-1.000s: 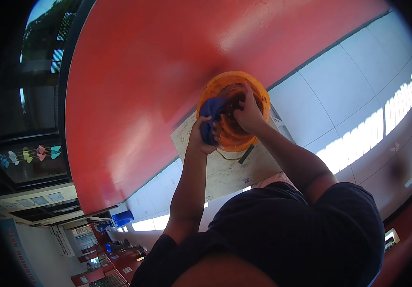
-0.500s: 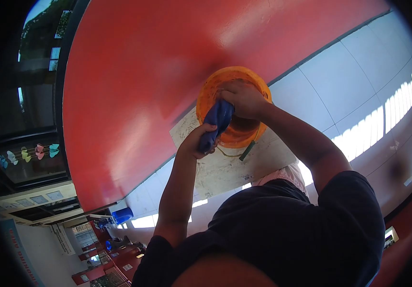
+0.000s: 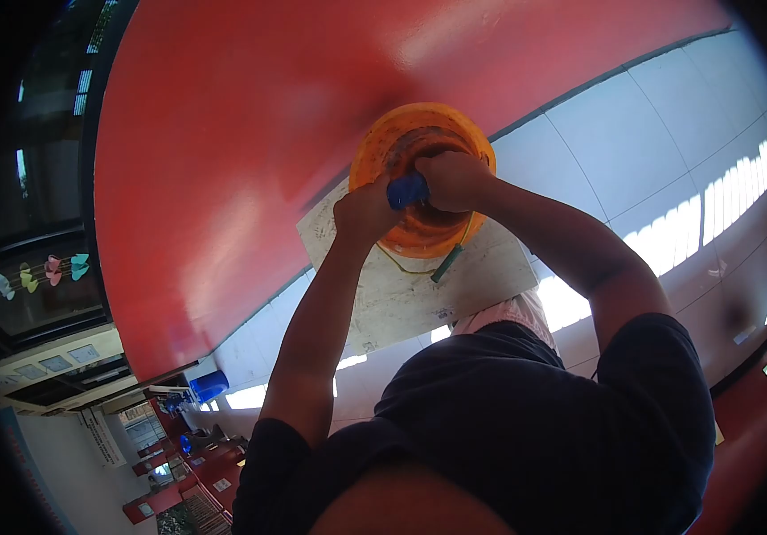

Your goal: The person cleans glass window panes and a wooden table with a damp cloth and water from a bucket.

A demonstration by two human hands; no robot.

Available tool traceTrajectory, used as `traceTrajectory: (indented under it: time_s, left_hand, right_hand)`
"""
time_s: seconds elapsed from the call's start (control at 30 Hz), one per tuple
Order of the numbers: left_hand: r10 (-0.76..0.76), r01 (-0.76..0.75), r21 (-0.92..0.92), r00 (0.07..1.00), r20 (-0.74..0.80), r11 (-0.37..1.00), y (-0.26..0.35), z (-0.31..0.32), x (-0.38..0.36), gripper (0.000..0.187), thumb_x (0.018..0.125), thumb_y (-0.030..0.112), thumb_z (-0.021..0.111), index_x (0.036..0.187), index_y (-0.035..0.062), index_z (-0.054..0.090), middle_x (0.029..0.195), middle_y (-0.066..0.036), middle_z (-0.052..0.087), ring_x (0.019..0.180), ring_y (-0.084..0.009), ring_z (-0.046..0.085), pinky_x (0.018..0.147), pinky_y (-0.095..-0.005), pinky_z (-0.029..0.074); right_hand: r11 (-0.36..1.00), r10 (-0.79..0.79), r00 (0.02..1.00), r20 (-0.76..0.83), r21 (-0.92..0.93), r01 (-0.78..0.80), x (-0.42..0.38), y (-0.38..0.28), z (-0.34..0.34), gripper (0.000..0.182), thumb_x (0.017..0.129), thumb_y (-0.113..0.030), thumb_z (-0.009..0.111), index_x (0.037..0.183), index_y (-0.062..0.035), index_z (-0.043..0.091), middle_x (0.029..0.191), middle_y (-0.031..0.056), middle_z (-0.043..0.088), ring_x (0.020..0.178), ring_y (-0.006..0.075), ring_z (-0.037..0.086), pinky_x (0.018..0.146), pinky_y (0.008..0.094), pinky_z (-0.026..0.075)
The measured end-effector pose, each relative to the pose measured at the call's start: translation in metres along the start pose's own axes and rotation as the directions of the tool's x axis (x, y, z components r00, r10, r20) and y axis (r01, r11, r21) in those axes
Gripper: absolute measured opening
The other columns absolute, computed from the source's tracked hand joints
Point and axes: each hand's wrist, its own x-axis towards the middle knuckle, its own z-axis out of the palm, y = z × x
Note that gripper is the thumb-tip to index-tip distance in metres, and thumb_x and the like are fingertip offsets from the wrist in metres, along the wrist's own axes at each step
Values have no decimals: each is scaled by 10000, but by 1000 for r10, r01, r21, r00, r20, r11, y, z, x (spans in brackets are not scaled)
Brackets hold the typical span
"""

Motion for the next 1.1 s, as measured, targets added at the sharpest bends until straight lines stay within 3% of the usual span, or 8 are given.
traceTrajectory:
  time_s: [0.17, 0.27, 0.37, 0.47, 0.57, 0.67, 0.87, 1.1]
  left_hand:
    - [-13, -1, -117, 993, -116, 993, -2, 2, 2, 591, 738, 388, 812, 1222, 150, 572, 1008, -100, 722, 929, -289, 717, 768, -427, 564]
    - [-66, -105, -363, 902, -427, 926, -3, 14, -6, 630, 740, 383, 817, 1267, 153, 559, 1081, -104, 712, 974, -306, 704, 817, -422, 559]
    - [-54, -244, -382, 779, -624, 891, -1, 25, -5, 655, 717, 355, 838, 1270, 137, 564, 1070, -108, 706, 973, -296, 703, 848, -412, 545]
    - [-186, -73, -557, 900, -394, 828, -3, 24, 4, 620, 714, 322, 835, 1243, 131, 573, 1093, -107, 706, 1010, -310, 692, 867, -419, 539]
    - [-169, 40, -378, 934, -315, 925, -6, 9, 2, 565, 728, 328, 814, 1206, 135, 583, 1115, -104, 705, 1023, -320, 685, 865, -427, 538]
    - [-155, 66, -287, 941, -300, 956, -10, 9, 6, 520, 739, 352, 792, 1173, 147, 591, 1105, -97, 706, 1024, -326, 682, 855, -433, 538]
    - [-151, 106, -162, 944, -293, 981, -9, 13, 10, 441, 808, 389, 736, 1150, 167, 567, 1084, -83, 708, 958, -304, 709, 777, -447, 550]
    - [-174, 127, -185, 949, -261, 975, -10, 19, 13, 442, 815, 356, 717, 1174, 162, 546, 1081, -100, 707, 953, -312, 710, 766, -456, 547]
  right_hand:
    - [970, -15, 984, -179, 237, 58, 5, 5, 10, 334, 778, -189, 713, 1084, -69, 656, 1004, 171, 703, 976, 342, 677, 882, 438, 524]
    - [922, -4, 954, -299, 369, 120, 7, 1, 1, 369, 768, -197, 736, 1103, -57, 668, 1000, 157, 708, 968, 326, 684, 885, 414, 520]
    - [815, 39, 944, -328, 557, 160, 23, 6, 14, 375, 773, -184, 741, 1109, -34, 674, 974, 127, 708, 983, 287, 686, 910, 387, 508]
    - [693, 103, 966, -237, 714, 102, 23, -4, 23, 358, 771, -154, 741, 1096, -22, 664, 835, 82, 675, 784, 218, 685, 734, 339, 537]
    - [401, 183, 971, 153, 890, -216, 6, -18, 10, 275, 782, -120, 714, 1039, -46, 650, 690, 31, 580, 544, 131, 564, 495, 280, 441]
    - [64, 95, 960, 264, 960, -271, 6, -15, 28, 176, 786, -79, 679, 950, -79, 614, 615, -13, 481, 441, 68, 414, 397, 242, 276]
    - [-212, 100, 938, 331, 928, -305, 16, -22, 46, 79, 806, -79, 616, 831, -102, 545, 629, -17, 450, 436, 79, 333, 411, 260, 220]
    - [-312, 125, 912, 391, 888, -338, 10, -37, 34, 78, 821, -93, 597, 847, -110, 526, 652, -20, 448, 473, 85, 347, 448, 250, 238]
